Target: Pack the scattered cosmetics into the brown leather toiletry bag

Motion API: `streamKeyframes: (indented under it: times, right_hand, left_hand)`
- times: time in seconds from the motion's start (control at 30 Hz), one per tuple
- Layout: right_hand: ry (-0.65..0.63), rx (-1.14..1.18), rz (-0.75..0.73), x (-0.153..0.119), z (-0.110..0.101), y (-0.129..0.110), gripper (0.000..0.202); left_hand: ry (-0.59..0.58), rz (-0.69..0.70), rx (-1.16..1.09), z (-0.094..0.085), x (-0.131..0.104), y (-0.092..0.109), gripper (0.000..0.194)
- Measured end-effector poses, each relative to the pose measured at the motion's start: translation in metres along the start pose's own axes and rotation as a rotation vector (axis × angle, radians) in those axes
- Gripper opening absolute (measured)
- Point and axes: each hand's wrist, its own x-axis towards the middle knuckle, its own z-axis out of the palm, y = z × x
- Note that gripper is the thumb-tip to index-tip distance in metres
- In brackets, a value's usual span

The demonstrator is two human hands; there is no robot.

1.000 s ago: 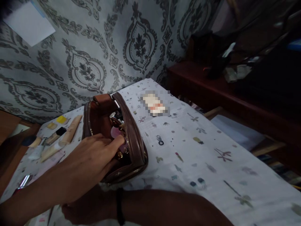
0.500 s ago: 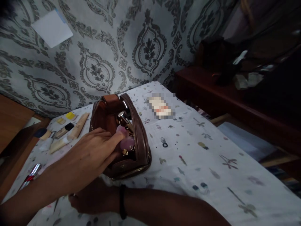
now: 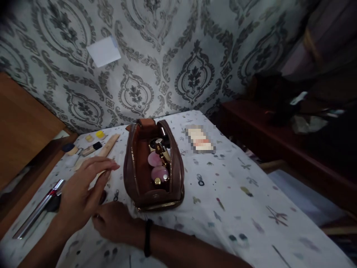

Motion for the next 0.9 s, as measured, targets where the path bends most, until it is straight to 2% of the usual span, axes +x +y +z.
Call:
streamKeyframes:
  times: [0.1,0.23,0.4,0.53,0.67,0.77,0.9]
  right_hand:
    - [0.004,-0.030,-0.009,-0.001,-0.003,-0.002,0.015]
    - [0.034,0.046,-0.020,-0.003,-0.008,-0.004,0.021]
    - [0.019,0.131,0.003,-0.005,-0.010,-0.007,0.017]
    - [-0.041,0.285,0.098,-0.009,-0.011,-0.012,0.017]
    - [-0.049,0.318,0.136,-0.011,-0.008,-0.012,0.015]
    - [-0.051,0.306,0.151,-0.010,-0.006,-0.009,0.016]
    - [-0.042,0.360,0.185,-0.005,-0.004,-0.007,0.018]
  left_hand:
    - [0.050,-0.178,0.045,0.000,-0.036,-0.017,0.018]
    - [0.050,-0.365,0.072,0.007,-0.083,-0.040,0.018]
    - [0.003,-0.563,0.193,-0.002,-0.121,-0.077,0.024]
    - [-0.162,-0.741,0.416,-0.020,-0.134,-0.112,0.026]
    - [-0.254,-0.830,0.513,-0.032,-0.138,-0.143,0.026]
    - [-0.352,-0.875,0.536,-0.035,-0.137,-0.159,0.030]
    - [-0.474,-0.882,0.512,-0.038,-0.131,-0.170,0.032]
